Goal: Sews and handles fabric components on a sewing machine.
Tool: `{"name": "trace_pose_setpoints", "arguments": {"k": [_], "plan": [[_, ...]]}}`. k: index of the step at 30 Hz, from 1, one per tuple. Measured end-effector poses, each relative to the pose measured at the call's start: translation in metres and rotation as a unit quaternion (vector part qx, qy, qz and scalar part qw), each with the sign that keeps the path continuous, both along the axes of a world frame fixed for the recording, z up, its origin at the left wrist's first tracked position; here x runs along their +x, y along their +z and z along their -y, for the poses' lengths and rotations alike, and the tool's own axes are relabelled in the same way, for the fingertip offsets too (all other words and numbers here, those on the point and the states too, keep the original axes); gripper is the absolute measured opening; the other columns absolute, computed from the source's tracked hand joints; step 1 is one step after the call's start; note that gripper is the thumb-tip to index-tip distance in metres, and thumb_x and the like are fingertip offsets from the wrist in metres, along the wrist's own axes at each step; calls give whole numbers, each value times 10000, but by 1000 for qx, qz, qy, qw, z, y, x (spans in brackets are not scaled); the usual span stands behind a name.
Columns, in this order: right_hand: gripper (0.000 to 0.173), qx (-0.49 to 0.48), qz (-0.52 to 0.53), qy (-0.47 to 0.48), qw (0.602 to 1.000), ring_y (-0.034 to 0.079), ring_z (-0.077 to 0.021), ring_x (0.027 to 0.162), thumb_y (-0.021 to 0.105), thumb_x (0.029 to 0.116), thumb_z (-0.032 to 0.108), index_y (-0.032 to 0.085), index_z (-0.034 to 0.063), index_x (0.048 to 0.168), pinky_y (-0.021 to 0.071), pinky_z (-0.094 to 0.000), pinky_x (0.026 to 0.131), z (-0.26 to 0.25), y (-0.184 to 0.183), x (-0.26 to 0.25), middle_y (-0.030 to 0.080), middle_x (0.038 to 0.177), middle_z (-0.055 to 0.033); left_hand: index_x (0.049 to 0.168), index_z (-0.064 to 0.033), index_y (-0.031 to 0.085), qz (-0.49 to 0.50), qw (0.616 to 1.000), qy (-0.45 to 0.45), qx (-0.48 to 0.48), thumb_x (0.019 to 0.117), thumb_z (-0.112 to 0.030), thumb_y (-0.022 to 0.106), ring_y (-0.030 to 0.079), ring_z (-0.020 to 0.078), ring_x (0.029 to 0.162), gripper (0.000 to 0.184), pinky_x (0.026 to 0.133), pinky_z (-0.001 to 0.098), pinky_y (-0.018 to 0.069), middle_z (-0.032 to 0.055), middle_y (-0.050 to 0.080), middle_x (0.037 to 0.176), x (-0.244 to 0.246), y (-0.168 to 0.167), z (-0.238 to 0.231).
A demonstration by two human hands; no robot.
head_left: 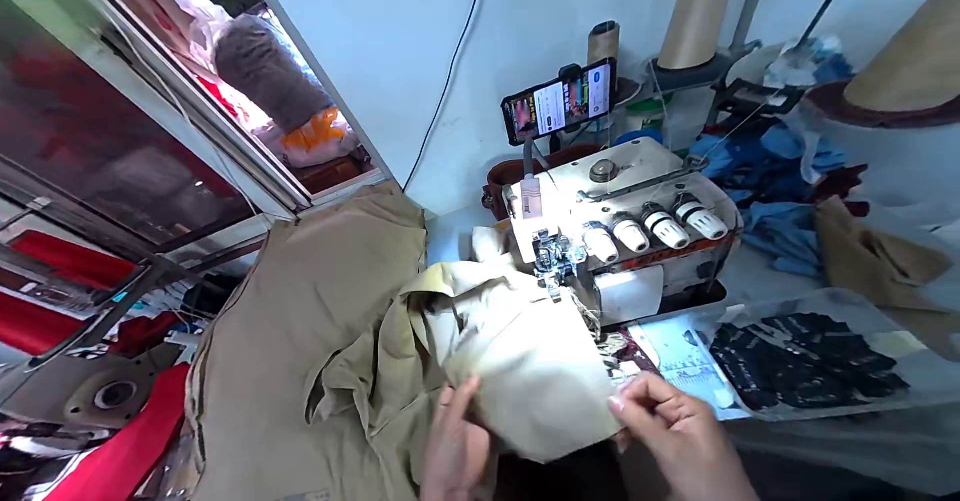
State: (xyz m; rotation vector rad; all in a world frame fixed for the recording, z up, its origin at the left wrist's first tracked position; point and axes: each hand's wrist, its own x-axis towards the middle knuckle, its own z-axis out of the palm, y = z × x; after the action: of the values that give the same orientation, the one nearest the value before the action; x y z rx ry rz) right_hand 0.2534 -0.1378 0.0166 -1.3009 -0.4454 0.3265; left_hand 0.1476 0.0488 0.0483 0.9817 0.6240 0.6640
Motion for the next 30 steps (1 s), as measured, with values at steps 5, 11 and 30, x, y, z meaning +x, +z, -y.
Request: {"name": "trace_pose_setpoints", "arguments": {"k": [5,11,30], "plan": [[120,44,-21,-27,998,655,-50,605,609,912,-44,621,65,864,594,-230,569,-17,-7,-27,664,757,48,1247,68,560,-70,968,-4,243,1028,-12,460,729,153,860,253,790,317,625,117,723,988,1,25,-32],[109,64,21,-79,995,656,-54,581,604,914,23,630,89,832,592,-219,540,-45,-5,2,665,722,53,1439,139,376,-149,809,118,556,924,-149,650,592,289,1229,650,1022,413,513,311,521,1382,38,10,0],[386,-14,-92,-105,990,422,-56,435,612,1000,77,569,92,617,367,-207,447,-88,10,57,477,512,23,1496,-58,479,-225,884,-132,388,965,-90,690,502,266,1367,572,1127,452,416,154,476,1537,101,20,-46]]}}
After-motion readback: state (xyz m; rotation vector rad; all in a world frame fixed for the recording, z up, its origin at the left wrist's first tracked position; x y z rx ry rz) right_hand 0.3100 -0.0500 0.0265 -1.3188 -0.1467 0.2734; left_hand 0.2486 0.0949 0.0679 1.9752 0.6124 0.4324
